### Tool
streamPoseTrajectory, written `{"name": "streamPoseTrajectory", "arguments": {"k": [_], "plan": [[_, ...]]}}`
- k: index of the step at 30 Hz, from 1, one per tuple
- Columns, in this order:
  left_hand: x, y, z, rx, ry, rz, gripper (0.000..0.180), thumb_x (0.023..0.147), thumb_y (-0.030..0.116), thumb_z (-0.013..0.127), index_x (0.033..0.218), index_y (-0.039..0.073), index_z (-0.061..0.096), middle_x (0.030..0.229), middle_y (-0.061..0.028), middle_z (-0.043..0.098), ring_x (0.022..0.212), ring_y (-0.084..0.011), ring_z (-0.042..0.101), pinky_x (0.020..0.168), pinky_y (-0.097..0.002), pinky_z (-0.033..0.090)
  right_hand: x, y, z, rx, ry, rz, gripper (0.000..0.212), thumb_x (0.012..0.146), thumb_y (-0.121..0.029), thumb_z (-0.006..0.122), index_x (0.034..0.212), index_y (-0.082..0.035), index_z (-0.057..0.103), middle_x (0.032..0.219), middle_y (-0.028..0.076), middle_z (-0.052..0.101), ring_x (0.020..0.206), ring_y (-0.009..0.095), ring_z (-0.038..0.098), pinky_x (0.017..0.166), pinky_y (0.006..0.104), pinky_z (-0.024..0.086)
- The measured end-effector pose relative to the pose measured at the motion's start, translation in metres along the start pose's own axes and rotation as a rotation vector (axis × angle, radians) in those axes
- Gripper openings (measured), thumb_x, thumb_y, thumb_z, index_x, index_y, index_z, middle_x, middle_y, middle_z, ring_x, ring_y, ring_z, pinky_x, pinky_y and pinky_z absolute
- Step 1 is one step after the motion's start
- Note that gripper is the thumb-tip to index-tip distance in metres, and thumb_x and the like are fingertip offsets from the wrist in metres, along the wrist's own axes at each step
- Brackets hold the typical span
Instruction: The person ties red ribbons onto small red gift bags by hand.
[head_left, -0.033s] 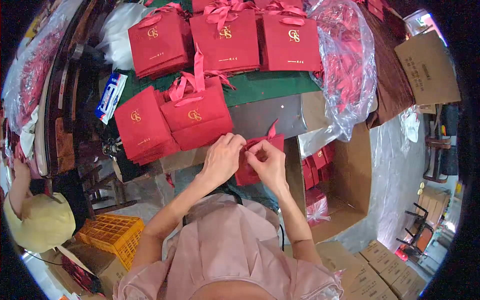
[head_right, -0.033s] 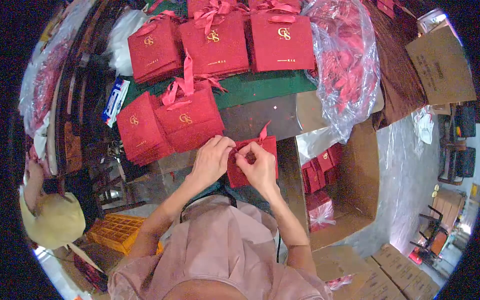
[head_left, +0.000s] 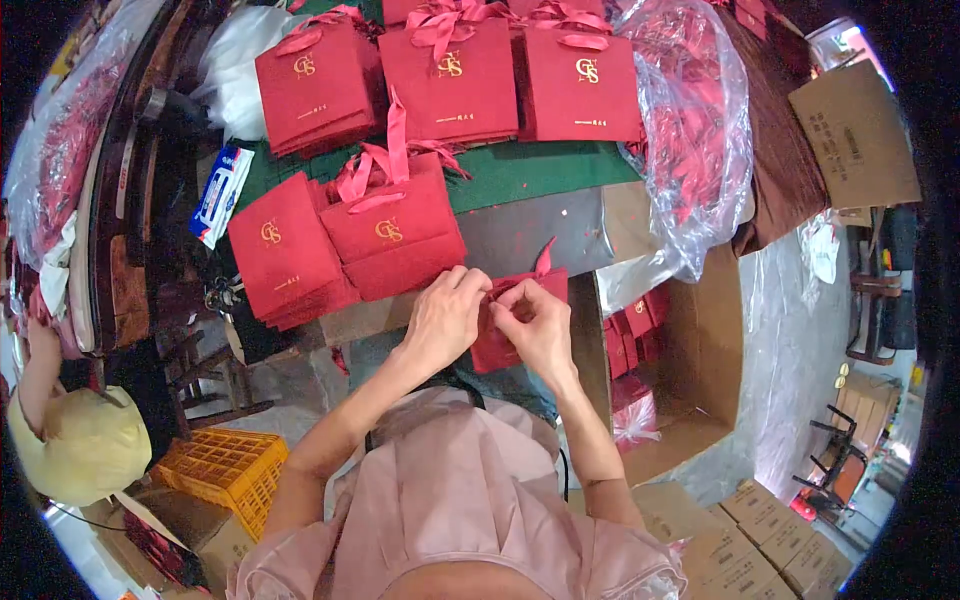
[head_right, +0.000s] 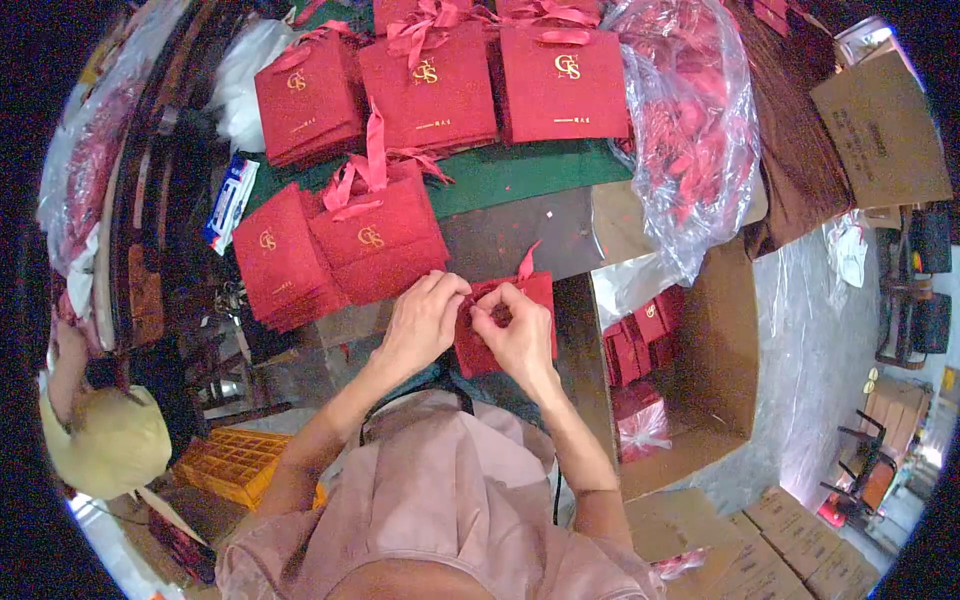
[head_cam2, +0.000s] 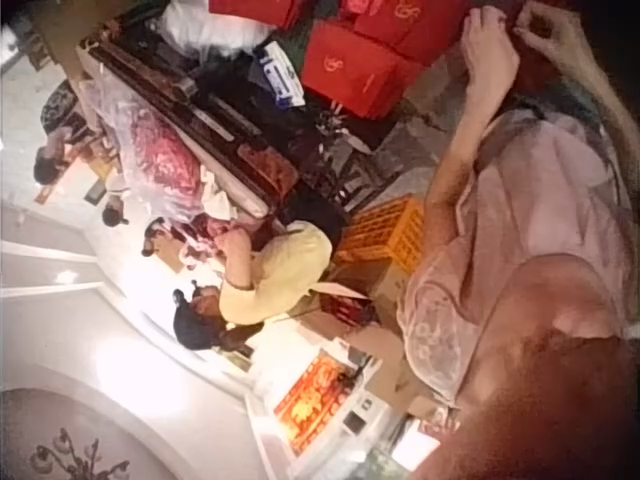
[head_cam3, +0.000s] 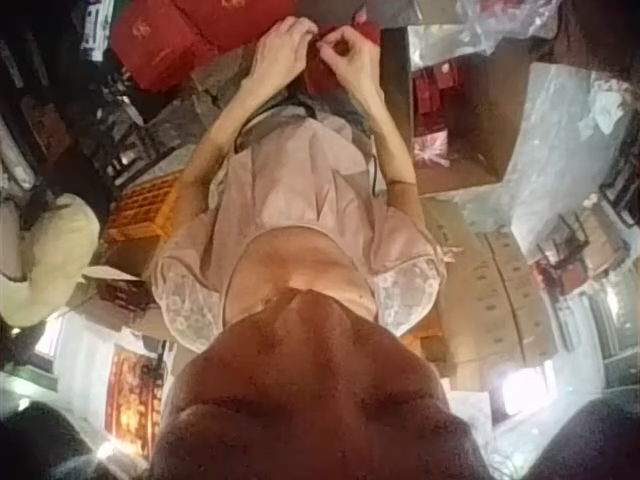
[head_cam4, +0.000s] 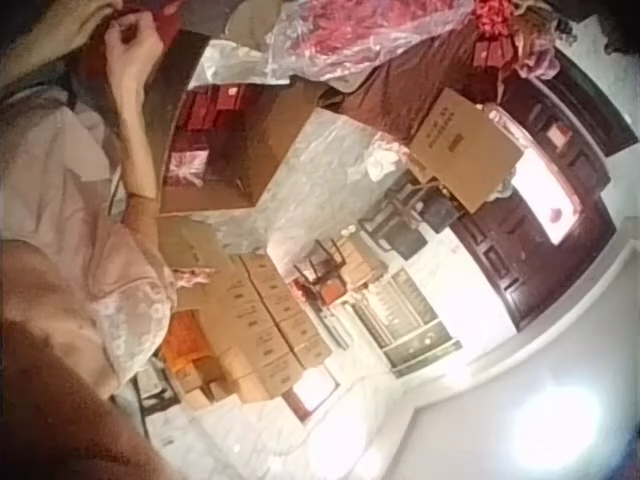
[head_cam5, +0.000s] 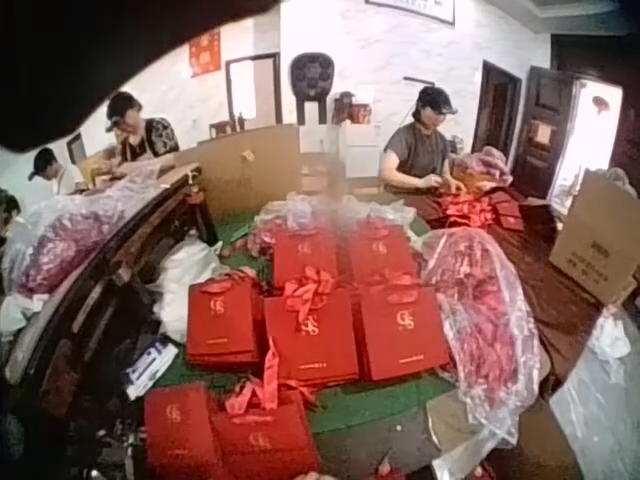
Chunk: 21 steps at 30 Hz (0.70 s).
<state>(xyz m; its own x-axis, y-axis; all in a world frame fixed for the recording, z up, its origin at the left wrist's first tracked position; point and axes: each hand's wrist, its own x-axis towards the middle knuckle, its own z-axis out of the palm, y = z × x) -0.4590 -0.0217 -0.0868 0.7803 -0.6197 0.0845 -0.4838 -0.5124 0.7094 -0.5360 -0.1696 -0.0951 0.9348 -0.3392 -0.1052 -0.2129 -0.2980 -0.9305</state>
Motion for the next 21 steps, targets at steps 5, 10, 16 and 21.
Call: {"name": "streamPoseTrajectory", "arguments": {"k": [5,10,16,21], "plan": [[0.004,0.000,-0.006,-0.058,-0.107,-0.055,0.016,0.084,-0.001,0.063,0.098,0.003,0.057,0.090,-0.0156,0.062,0.087,-0.0345,0.065,0.075,-0.0438,0.052,-0.001,-0.004,-0.002,-0.011,0.011,0.070,0.013,0.080,-0.007,0.074,0.083,-0.001,0.063,0.076,0.010,0.070,0.070,0.017,0.069,0.065,0.0318,0.053],[0.007,0.002,-0.006,-0.041,-0.108,-0.076,0.012,0.085,0.000,0.060,0.096,0.003,0.056,0.088,-0.0150,0.063,0.085,-0.0341,0.065,0.073,-0.0442,0.051,-0.002,-0.006,-0.006,-0.054,0.000,0.050,0.013,0.082,-0.004,0.074,0.084,0.000,0.062,0.074,0.005,0.069,0.068,0.009,0.066,0.061,0.0259,0.052],[0.017,0.016,-0.014,0.055,-0.100,0.011,0.011,0.086,0.000,0.058,0.096,0.004,0.055,0.086,-0.0143,0.063,0.082,-0.0354,0.060,0.073,-0.0463,0.049,-0.002,-0.010,-0.015,-0.076,-0.028,0.067,0.012,0.084,-0.003,0.073,0.086,0.001,0.062,0.074,0.006,0.069,0.068,0.009,0.066,0.061,0.0259,0.052],[0.022,0.010,-0.019,-0.232,-0.160,-0.110,0.013,0.089,0.001,0.057,0.101,0.002,0.057,0.087,-0.0155,0.064,0.083,-0.0322,0.065,0.075,-0.0412,0.052,-0.002,-0.011,-0.022,0.076,-0.042,0.080,0.010,0.086,-0.002,0.072,0.086,0.000,0.062,0.077,0.003,0.069,0.071,0.008,0.065,0.063,0.0239,0.052]]}}
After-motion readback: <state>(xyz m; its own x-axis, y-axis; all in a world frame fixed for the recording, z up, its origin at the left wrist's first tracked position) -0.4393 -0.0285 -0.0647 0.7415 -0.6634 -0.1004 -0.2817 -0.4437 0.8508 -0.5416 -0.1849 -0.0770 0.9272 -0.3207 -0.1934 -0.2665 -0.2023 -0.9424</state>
